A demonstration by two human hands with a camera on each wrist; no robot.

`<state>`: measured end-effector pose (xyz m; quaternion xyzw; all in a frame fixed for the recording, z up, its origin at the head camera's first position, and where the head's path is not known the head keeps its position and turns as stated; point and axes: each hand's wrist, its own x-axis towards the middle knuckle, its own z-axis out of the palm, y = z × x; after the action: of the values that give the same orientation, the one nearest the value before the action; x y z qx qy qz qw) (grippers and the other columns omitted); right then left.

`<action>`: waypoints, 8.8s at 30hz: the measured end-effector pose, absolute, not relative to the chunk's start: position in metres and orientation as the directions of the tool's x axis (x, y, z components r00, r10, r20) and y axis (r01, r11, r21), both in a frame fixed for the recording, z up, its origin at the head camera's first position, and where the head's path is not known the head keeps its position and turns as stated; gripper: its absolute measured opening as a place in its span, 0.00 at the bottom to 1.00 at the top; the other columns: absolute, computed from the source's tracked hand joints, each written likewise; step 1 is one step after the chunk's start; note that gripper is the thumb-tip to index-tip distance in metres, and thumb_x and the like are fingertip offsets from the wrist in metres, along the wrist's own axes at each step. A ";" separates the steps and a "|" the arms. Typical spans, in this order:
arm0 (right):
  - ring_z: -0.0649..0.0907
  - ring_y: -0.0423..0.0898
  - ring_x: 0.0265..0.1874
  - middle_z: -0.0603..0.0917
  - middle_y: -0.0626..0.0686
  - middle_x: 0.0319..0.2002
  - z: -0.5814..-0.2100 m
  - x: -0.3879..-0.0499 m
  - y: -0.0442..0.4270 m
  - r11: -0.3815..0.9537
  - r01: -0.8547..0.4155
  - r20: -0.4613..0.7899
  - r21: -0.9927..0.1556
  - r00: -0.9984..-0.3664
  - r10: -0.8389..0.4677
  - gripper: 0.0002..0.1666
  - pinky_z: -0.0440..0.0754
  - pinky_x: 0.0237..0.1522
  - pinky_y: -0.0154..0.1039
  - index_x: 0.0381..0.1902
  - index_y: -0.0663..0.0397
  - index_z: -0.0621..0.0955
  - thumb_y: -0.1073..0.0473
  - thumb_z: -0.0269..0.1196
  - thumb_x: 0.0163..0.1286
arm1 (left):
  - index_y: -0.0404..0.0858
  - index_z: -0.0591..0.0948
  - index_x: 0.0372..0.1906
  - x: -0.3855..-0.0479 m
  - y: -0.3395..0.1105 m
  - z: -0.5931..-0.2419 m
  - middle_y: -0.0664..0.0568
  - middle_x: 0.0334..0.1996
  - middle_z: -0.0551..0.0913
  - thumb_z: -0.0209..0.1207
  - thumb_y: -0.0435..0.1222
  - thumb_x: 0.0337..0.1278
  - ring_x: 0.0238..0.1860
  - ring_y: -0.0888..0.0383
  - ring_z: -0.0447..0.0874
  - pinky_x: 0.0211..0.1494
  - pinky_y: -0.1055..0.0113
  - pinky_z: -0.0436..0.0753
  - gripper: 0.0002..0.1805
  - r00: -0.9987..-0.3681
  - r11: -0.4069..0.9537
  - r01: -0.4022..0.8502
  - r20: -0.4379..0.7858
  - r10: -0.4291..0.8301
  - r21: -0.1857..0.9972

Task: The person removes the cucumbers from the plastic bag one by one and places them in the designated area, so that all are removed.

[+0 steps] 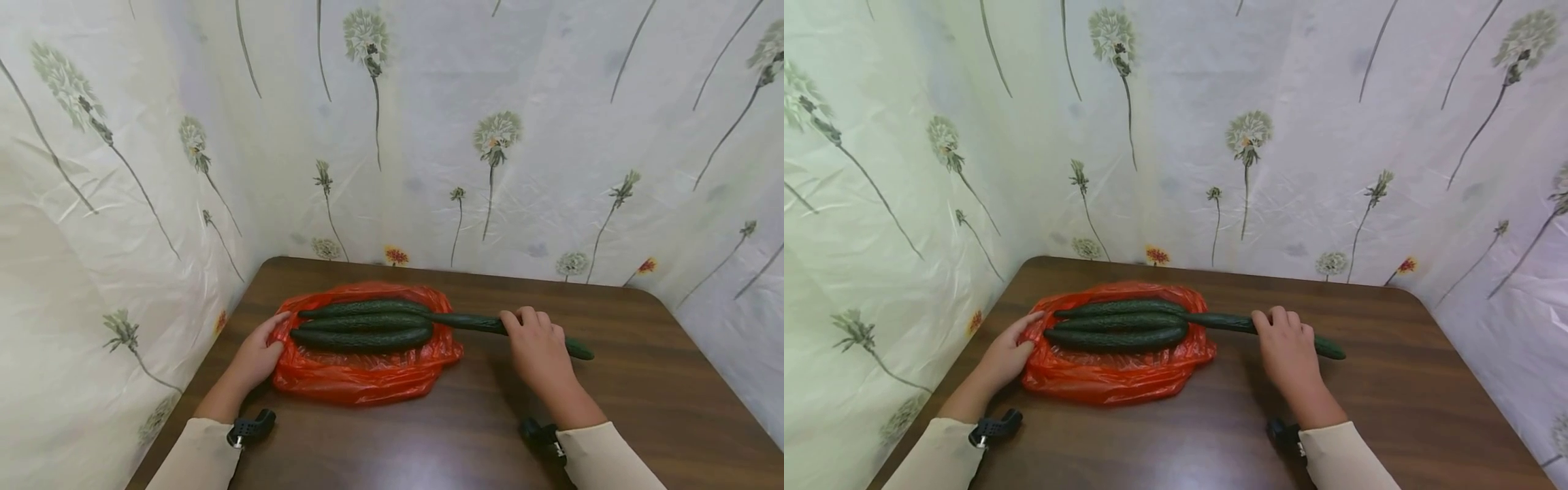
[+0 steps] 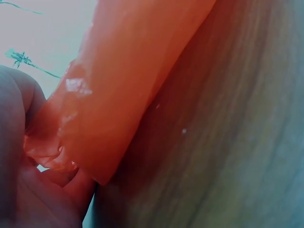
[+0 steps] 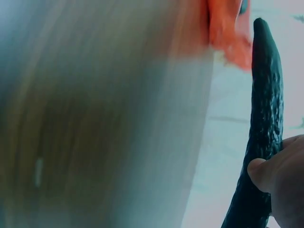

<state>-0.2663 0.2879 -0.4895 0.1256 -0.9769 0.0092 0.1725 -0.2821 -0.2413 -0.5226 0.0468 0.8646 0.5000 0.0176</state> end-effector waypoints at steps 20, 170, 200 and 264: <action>0.74 0.68 0.52 0.75 0.67 0.56 -0.491 -0.280 0.350 0.979 -0.202 0.169 0.014 -0.965 -0.202 0.32 0.75 0.41 0.69 0.71 0.56 0.71 0.73 0.62 0.72 | 0.47 0.64 0.81 -0.278 -0.245 -0.523 0.40 0.82 0.59 0.46 0.31 0.71 0.81 0.40 0.56 0.81 0.38 0.59 0.35 -0.996 0.502 0.022 -0.025 0.087 0.865; 0.77 0.55 0.53 0.80 0.51 0.54 -0.499 -0.285 0.048 0.900 -0.426 0.143 -0.092 -0.900 -0.412 0.32 0.74 0.59 0.61 0.69 0.34 0.78 0.50 0.72 0.69 | 0.43 0.64 0.81 -0.276 -0.235 -0.507 0.41 0.81 0.60 0.47 0.27 0.64 0.81 0.40 0.56 0.81 0.37 0.59 0.38 -0.985 0.528 0.174 0.144 0.097 0.832; 0.74 0.52 0.48 0.77 0.50 0.45 -0.505 -0.273 0.054 0.909 -0.412 0.231 -0.062 -0.892 -0.388 0.26 0.71 0.64 0.62 0.65 0.33 0.79 0.58 0.68 0.73 | 0.43 0.64 0.81 -0.275 -0.233 -0.508 0.41 0.81 0.60 0.47 0.26 0.63 0.81 0.40 0.56 0.81 0.38 0.58 0.39 -0.985 0.546 0.171 0.131 0.112 0.820; 0.74 0.63 0.58 0.77 0.58 0.53 -0.499 -0.249 0.154 0.964 -0.221 0.289 -0.147 -0.942 -0.172 0.30 0.62 0.71 0.72 0.66 0.41 0.77 0.72 0.64 0.71 | 0.39 0.63 0.81 -0.268 -0.231 -0.506 0.37 0.81 0.60 0.46 0.25 0.65 0.80 0.38 0.57 0.80 0.37 0.60 0.37 -0.980 0.547 0.192 0.135 0.144 0.815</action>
<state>-0.2491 0.1542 -0.4987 0.1001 -0.9813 0.0891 0.1381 -0.2683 -0.2309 -0.5059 0.0955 0.8791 0.4662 -0.0262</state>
